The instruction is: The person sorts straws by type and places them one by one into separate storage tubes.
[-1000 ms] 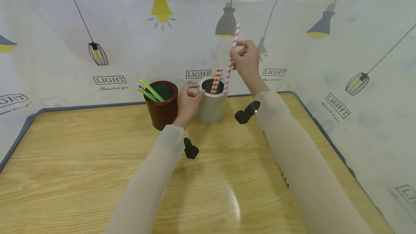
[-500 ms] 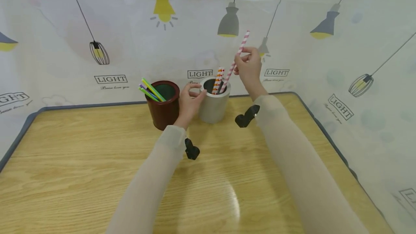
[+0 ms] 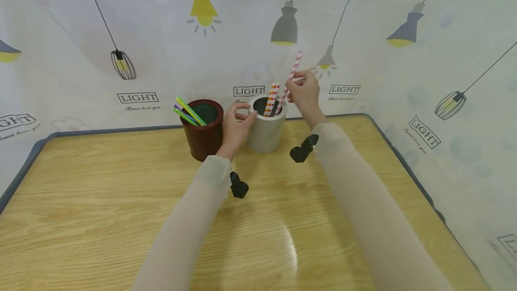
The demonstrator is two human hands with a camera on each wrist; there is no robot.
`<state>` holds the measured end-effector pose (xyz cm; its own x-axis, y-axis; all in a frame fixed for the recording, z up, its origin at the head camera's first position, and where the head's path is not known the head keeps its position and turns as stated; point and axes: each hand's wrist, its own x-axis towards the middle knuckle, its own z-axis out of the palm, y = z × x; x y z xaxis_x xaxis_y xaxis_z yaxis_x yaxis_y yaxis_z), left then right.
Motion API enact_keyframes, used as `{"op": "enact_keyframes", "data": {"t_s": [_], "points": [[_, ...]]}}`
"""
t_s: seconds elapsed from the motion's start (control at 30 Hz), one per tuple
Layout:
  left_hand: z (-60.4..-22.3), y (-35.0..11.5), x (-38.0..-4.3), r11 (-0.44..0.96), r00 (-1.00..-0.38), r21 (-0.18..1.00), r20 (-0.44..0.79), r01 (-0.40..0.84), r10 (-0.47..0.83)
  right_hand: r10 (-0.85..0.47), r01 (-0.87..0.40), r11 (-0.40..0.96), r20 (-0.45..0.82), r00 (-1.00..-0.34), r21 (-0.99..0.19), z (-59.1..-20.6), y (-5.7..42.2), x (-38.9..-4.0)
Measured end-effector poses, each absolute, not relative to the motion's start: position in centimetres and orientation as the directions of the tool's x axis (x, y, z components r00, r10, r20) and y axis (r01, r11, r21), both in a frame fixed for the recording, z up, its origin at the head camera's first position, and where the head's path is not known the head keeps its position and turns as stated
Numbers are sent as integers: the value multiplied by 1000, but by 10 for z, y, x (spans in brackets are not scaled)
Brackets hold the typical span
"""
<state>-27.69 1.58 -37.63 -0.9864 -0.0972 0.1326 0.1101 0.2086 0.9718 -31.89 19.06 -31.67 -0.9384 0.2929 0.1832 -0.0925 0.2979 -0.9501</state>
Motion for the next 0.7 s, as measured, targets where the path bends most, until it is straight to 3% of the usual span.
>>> {"op": "enact_keyframes", "data": {"t_s": [0.33, 0.7], "points": [[-377, 15, -276, 207, -986, 972, 135, 113, -95, 266, -19, 399, 135, -954, -917, -324, 191, -318], [-374, 15, -275, 196, -989, 975, 120, 102, -83, 228, 128, 507, -10, -974, -852, -319, 187, -319]]}}
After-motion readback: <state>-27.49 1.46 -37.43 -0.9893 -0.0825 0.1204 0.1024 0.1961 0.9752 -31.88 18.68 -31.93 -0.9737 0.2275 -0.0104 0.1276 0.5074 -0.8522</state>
